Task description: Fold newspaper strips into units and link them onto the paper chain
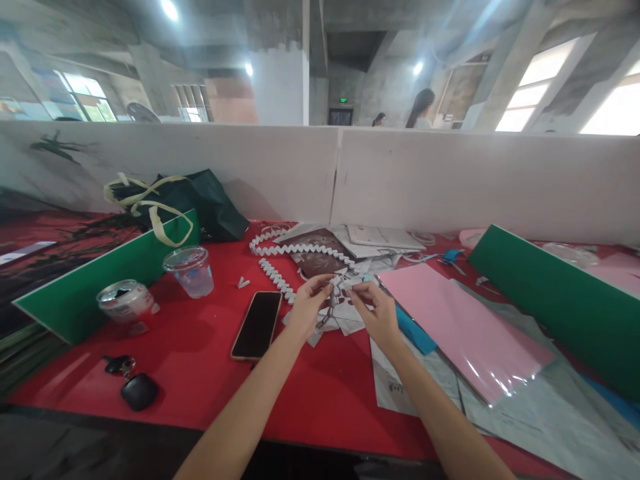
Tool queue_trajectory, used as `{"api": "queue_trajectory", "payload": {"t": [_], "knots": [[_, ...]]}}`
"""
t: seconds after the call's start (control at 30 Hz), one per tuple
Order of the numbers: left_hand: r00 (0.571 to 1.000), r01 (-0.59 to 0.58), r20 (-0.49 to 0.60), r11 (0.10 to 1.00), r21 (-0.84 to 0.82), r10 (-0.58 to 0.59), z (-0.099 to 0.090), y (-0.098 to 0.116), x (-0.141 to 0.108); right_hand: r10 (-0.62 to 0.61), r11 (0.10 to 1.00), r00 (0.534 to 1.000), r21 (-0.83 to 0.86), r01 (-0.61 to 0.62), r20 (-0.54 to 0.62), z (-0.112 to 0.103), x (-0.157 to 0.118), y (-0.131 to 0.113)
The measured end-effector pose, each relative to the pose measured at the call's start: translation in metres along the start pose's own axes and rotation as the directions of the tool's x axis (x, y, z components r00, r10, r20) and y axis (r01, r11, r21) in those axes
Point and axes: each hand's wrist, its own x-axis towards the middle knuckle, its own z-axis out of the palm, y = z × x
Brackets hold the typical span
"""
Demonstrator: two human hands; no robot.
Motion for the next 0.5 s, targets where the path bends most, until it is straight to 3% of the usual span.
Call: {"api": "queue_trajectory", "payload": {"t": [0.5], "knots": [[1.000, 0.004, -0.017, 0.999, 0.046, -0.003, 0.0023, 0.0033, -0.0019, 0.012, 0.998, 1.000, -0.056, -0.011, 0.018, -0.0017, -0.0016, -0.0056]]}}
